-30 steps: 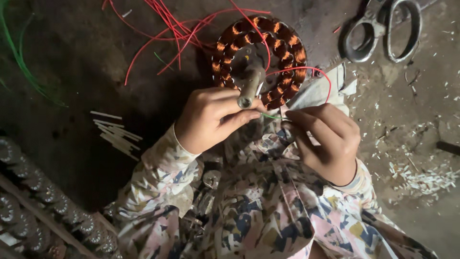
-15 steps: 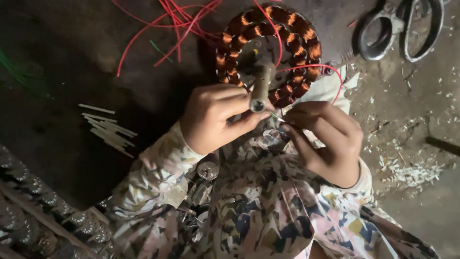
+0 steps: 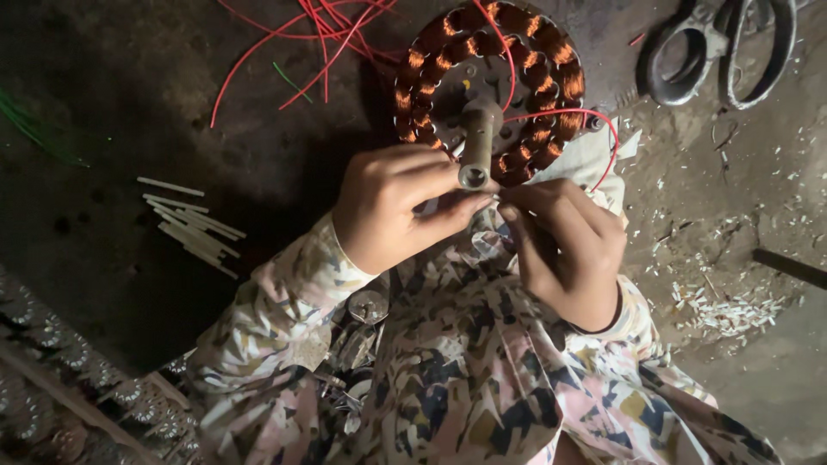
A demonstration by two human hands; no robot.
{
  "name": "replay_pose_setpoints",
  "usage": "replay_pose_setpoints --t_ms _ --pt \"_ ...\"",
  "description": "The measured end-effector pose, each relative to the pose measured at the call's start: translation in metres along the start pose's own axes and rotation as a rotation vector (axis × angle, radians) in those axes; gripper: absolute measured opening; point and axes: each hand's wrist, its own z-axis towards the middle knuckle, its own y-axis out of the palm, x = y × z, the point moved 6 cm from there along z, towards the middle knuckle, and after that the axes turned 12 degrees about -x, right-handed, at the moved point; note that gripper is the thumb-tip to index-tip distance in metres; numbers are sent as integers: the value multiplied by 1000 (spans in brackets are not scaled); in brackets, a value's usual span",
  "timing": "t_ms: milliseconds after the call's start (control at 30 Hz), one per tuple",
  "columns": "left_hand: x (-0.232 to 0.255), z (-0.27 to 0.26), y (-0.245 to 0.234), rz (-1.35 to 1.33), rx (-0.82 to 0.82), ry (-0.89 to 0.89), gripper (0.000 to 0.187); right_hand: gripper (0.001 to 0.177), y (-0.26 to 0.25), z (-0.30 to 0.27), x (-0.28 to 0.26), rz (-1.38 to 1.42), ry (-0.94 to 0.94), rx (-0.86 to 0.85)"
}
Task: The person inserts white plastic tubes into slots of a copper-wound stator, then twists and secures red and green wires around the central shaft. Shears are used to trim excess wire. The work is performed on a cluttered metal workbench with multiple stators and loose wires visible.
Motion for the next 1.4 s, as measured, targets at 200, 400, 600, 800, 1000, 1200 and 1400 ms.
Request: replay_pose_setpoints --t_ms 200,400,600,800,1000,1200,1400 --pt "-11 -4 2 -49 32 -32 27 23 -10 -3 -1 9 -24 42" --pt "-17 -8 6 -39 32 -32 22 16 -6 -4 0 -31 -73 12" --pt "-11 -5 4 -1 68 -40 16 22 -13 -7 0 9 -31 58" --pt "-5 -2 3 26 78 -31 16 12 -11 -6 -2 -73 -77 73" --pt "1 1 -1 44 32 -20 21 8 -9 -10 5 -28 15 104" --pt "3 3 1 81 -4 7 23 12 -14 -15 6 -5 43 124" --pt "1 1 4 70 -6 -26 18 14 -14 -17 4 -7 29 141"
